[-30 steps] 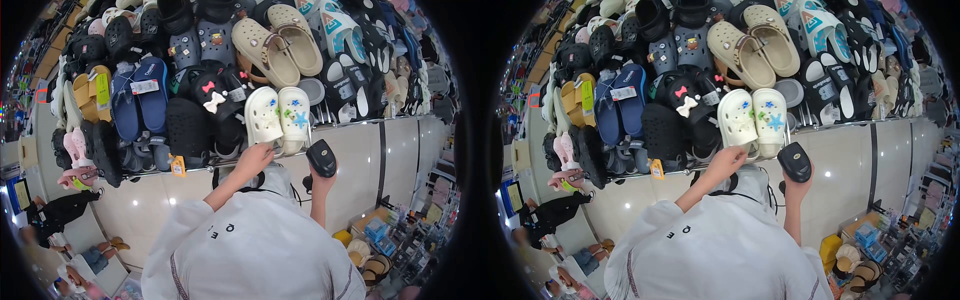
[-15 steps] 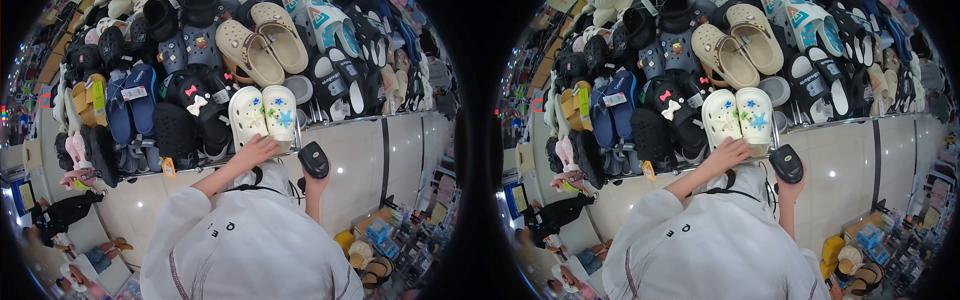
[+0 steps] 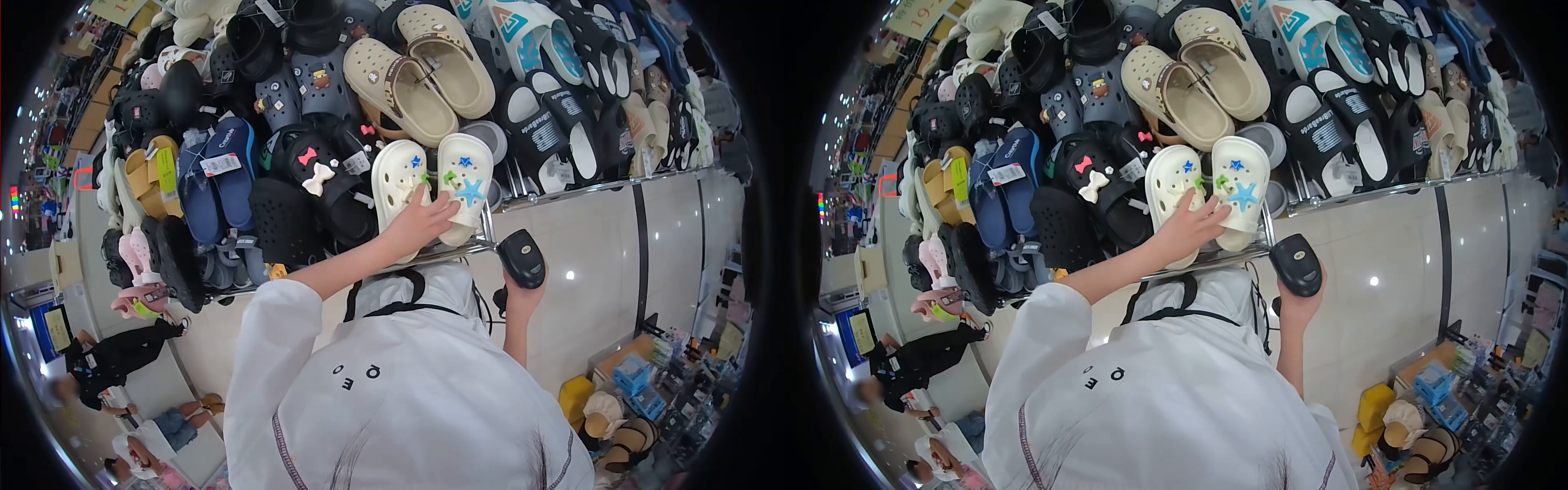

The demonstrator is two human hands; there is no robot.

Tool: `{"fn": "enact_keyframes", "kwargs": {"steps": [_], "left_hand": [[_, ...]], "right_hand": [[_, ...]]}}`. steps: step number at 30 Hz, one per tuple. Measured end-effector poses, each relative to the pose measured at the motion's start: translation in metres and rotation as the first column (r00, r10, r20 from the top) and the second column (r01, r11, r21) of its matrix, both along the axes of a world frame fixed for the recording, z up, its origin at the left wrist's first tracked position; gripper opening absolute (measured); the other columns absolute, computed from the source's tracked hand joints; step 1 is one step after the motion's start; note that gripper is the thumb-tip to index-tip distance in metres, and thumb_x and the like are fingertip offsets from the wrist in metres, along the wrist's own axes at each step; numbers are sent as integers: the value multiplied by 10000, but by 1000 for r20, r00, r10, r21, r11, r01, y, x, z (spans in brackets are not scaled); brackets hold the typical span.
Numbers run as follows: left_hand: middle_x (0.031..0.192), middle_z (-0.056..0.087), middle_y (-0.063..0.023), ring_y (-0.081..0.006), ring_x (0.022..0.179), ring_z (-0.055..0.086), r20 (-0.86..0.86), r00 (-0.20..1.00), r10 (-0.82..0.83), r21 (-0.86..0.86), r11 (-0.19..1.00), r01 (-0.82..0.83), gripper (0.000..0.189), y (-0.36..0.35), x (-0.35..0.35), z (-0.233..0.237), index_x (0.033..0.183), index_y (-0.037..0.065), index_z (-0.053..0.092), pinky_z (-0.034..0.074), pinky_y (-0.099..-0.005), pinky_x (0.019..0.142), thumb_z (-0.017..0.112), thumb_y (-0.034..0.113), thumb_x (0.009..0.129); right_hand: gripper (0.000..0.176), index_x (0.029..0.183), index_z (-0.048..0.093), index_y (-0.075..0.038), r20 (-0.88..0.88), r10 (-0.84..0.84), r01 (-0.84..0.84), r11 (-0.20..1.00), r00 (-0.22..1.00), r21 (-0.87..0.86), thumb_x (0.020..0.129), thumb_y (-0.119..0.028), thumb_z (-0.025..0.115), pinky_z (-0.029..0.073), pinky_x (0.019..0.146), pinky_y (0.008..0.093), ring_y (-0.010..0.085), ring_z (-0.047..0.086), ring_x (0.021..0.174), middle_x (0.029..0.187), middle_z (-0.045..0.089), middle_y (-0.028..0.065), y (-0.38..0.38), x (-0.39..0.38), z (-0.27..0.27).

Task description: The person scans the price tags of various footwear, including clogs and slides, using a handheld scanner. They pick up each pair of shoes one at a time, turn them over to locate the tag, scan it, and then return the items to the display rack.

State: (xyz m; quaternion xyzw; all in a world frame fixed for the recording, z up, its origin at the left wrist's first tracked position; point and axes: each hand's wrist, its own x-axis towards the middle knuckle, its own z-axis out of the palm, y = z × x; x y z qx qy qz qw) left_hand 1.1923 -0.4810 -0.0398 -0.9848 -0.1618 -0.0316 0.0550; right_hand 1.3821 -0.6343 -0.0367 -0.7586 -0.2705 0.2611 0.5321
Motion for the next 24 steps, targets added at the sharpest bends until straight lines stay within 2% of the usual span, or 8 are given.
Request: {"fn": "enact_keyframes", "kwargs": {"steps": [5, 7, 11, 14, 16, 17, 19, 24], "left_hand": [[1253, 336, -70, -427, 1165, 331, -134, 973, 188, -16, 981, -191, 226, -8, 8, 8, 942, 156, 567, 307, -609, 878, 533, 237, 734], [1161, 399, -163, -522, 1104, 361, -121, 956, 266, 32, 964, -264, 197, -12, 9, -6, 921, 164, 574, 305, -617, 871, 523, 229, 742], [998, 469, -229, -498, 929, 493, 7, 957, 291, 199, 937, -286, 164, -10, 12, -25, 872, 132, 565, 351, -607, 816, 519, 209, 735], [832, 503, -217, -430, 779, 538, -150, 984, 99, 188, 980, -70, 154, -1, 8, -20, 832, 100, 547, 401, -576, 731, 517, 205, 723], [770, 502, -160, -341, 688, 534, 25, 999, 28, 178, 983, -32, 137, 4, 3, -20, 793, 85, 543, 440, -500, 667, 541, 175, 691], [770, 502, -160, -341, 688, 534, 24, 999, 29, 181, 983, -33, 137, 4, 3, -19, 793, 85, 543, 440, -500, 667, 541, 175, 691], [784, 465, -116, -370, 732, 538, 6, 997, 73, 65, 995, -73, 144, 3, 3, -8, 816, 114, 550, 485, -358, 579, 548, 146, 675], [769, 472, -92, -288, 707, 549, -66, 993, 99, -61, 993, -103, 124, 12, 5, 5, 764, 111, 572, 484, -301, 523, 565, 115, 641]], "right_hand": [[623, 1138, 436, -19, -35, 2, -2, 1000, 999, 24, 576, 46, 695, 405, 847, 270, 163, 510, 961, 1050, 503, 80, 0, 0, -3], [622, 1137, 437, -18, -28, 2, 0, 999, 1000, 36, 575, 45, 696, 404, 848, 269, 162, 509, 961, 1049, 502, 80, 0, 0, -4], [622, 1137, 437, -16, -11, -17, 17, 999, 1000, 47, 575, 42, 698, 401, 851, 270, 165, 512, 957, 1051, 503, 80, 0, -1, -6], [617, 1135, 438, -14, 1, -24, 24, 998, 1000, 59, 578, 38, 699, 399, 849, 268, 165, 512, 952, 1048, 504, 80, -1, -3, -6], [611, 1132, 440, -13, 2, -24, 24, 998, 1000, 63, 581, 36, 698, 398, 847, 267, 164, 512, 950, 1045, 506, 81, -2, -3, -6], [605, 1129, 443, -12, 12, -13, 12, 997, 1000, 75, 583, 34, 698, 396, 846, 265, 162, 512, 947, 1040, 509, 81, -2, -2, -5], [599, 1126, 446, -10, 22, -2, 0, 996, 1000, 87, 585, 31, 699, 394, 845, 262, 160, 512, 945, 1034, 512, 81, -4, -2, -5], [596, 1127, 445, -5, 28, 7, -9, 996, 1000, 89, 587, 38, 695, 398, 840, 259, 157, 517, 935, 1021, 521, 82, -7, -4, 1]]}}
